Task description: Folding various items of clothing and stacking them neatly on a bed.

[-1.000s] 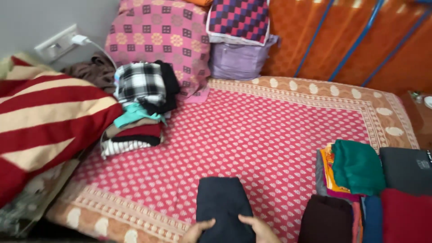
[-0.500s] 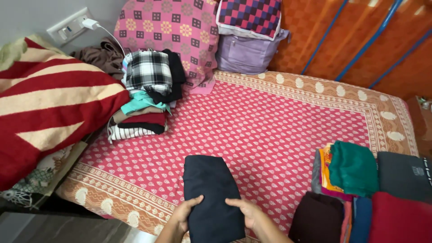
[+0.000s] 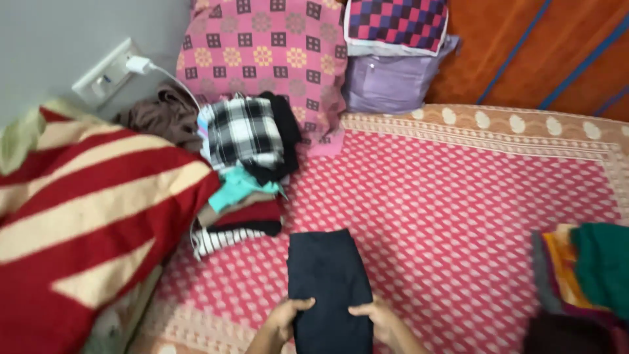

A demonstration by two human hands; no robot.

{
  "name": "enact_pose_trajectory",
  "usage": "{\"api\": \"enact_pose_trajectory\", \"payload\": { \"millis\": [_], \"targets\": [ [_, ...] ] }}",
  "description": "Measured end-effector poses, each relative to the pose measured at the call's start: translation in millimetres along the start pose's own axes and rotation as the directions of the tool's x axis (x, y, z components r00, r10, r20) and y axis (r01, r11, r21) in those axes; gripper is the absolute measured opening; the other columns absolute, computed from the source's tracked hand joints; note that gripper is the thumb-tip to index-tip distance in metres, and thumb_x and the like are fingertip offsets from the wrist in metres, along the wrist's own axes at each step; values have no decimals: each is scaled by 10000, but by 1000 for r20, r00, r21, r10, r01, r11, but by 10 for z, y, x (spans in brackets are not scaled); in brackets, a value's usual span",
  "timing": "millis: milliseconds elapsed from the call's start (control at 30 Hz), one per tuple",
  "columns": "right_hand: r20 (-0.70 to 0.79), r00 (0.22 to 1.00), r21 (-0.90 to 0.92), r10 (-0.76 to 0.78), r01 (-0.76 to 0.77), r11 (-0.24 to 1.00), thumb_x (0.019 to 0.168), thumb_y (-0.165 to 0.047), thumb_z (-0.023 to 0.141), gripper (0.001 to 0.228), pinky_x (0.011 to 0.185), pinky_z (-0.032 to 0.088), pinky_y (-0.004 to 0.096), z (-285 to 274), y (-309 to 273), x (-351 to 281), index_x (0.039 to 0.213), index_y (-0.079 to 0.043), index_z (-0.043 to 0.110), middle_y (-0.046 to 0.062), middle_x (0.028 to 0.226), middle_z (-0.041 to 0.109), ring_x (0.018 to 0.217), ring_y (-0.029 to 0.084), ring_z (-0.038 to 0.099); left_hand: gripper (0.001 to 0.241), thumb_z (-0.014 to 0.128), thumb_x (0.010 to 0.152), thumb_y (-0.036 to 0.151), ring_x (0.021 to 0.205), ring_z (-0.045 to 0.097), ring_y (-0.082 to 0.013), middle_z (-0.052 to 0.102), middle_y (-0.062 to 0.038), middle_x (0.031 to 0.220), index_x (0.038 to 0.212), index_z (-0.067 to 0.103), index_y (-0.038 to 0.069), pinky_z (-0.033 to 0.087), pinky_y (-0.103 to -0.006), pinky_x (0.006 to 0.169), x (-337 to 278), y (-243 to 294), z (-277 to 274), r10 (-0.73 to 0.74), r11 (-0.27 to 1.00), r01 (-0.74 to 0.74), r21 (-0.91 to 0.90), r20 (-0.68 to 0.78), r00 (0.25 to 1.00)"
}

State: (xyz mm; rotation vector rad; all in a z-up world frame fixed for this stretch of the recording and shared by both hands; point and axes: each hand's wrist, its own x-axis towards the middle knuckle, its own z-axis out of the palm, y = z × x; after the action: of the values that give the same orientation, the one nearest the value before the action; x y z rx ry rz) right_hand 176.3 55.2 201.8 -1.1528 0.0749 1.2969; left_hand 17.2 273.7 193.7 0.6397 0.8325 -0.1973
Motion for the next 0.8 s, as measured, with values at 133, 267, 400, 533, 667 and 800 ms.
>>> {"api": "enact_pose_trajectory", "payload": {
  "millis": [133,267,400,533,667,800],
  "targets": [
    [58,998,74,-39,34,997,726,-62,754,620,981,574,466,149,-184,1068,1333,-40,628,162,1252,729,1126,315,713,572,789,807,76,1063,755,-370,766,-229,1177,1332,626,-82,604,-516,976,381,468,-558,-9,1000,9,-26,0,1000],
    [-317,914,-241,-252,180,954,856,-249,775,447,811,481,318,535,-789,2130,1264,-98,668,50,1106,680,973,154,630,610,824,762,45,1030,748,-357,764,-202,1137,1326,609,-42,598,-511,962,802,811,-1009,14,1000,-12,19,-92,996],
    [-222,864,-457,-452,317,831,920,-282,756,310,604,447,235,1202,-1591,3064,1145,-70,729,-55,893,670,721,53,542,614,827,751,45,1012,741,-335,774,-169,1120,1330,637,-27,591,-471,937,1107,1183,-1427,8,987,3,158,-67,998],
    [-125,858,-380,-499,423,823,888,-229,740,401,672,450,268,1366,-1943,4433,1264,-102,681,1,989,641,820,105,565,617,827,740,24,1034,729,-320,768,-158,1121,1323,630,-3,584,-438,945,1103,1584,-1635,20,975,-9,223,-46,999],
    [-113,813,-445,-571,473,761,902,-231,792,578,928,475,291,1669,-2208,5105,1383,-40,536,88,1295,604,1141,157,588,664,822,713,0,1051,725,-295,768,-142,1138,1350,637,-33,568,-416,960,1343,1676,-1941,-28,986,20,167,45,999],
    [-182,867,-345,-464,385,856,882,-267,795,554,911,514,331,2114,-2440,4951,1323,-23,566,140,1255,669,1107,222,647,726,819,708,-24,1084,713,-252,760,-105,1163,1398,602,45,547,-383,1008,1343,1769,-1929,-35,977,25,212,44,998]
  ]
}}
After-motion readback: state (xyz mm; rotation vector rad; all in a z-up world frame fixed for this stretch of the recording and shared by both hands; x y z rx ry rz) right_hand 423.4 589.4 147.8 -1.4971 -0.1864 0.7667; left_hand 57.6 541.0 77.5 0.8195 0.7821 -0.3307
